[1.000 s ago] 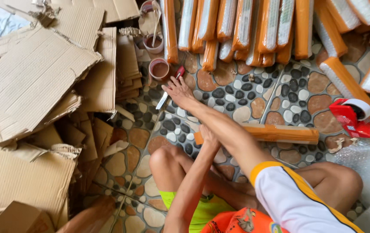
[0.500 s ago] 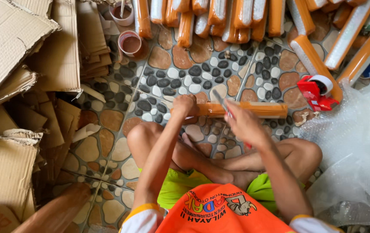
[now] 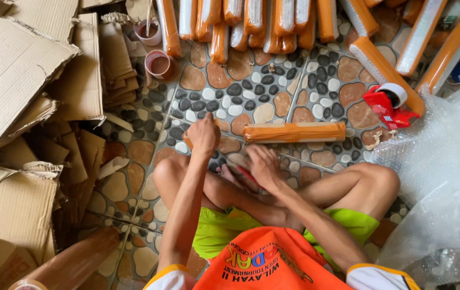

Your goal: The person sits on the floor and wraps rectangular cardboard pieces around cylindrical objects. They secure the packages using orange tape and a handheld tape dispenser, then place the finished items aside.

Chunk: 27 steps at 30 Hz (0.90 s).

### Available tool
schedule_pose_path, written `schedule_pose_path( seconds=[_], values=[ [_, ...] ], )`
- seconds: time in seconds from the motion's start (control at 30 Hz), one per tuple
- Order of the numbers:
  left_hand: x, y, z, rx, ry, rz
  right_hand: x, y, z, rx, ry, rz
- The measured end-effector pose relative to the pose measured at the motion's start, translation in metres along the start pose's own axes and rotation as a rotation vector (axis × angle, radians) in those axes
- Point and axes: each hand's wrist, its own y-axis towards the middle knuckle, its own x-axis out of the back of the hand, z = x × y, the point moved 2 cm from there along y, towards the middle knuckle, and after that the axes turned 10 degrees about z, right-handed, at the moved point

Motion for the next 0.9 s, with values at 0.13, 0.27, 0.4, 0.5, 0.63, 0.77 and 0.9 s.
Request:
schedule_pose_path(
  seconds=[0.13,0.27,0.4,0.5,0.63,0.77,0.9],
  values=[
    [-0.005,-0.023,0.006,0.120,-0.604,-0.124,0.019,0.036,-0.012,0.131,-0.388,-0.277],
    [-0.012,-0.039,0.009,0.249,-0.919,-0.255,0.033,0.102,-0.016,0.176,-0.461,-0.167],
    [-0.012,-0.035,0.014,0.244,-0.975,-0.309,0.040,0.123,-0.025,0.107,-0.343,0.186],
    [-0.009,-0.037,0.018,0.155,-0.953,-0.290,0.039,0.125,-0.031,0.143,-0.211,0.326],
    [0.007,-0.053,0.004,-0.031,-0.869,0.020,0.068,0.076,-0.026,0.157,0.099,-0.013],
    [0.014,-0.056,-0.029,-0.260,-0.577,0.359,0.035,0.029,-0.038,-0.031,0.845,0.003],
    [-0.005,-0.039,-0.050,-0.319,-0.392,0.433,0.013,0.014,-0.045,-0.134,0.918,-0.125]
  ],
)
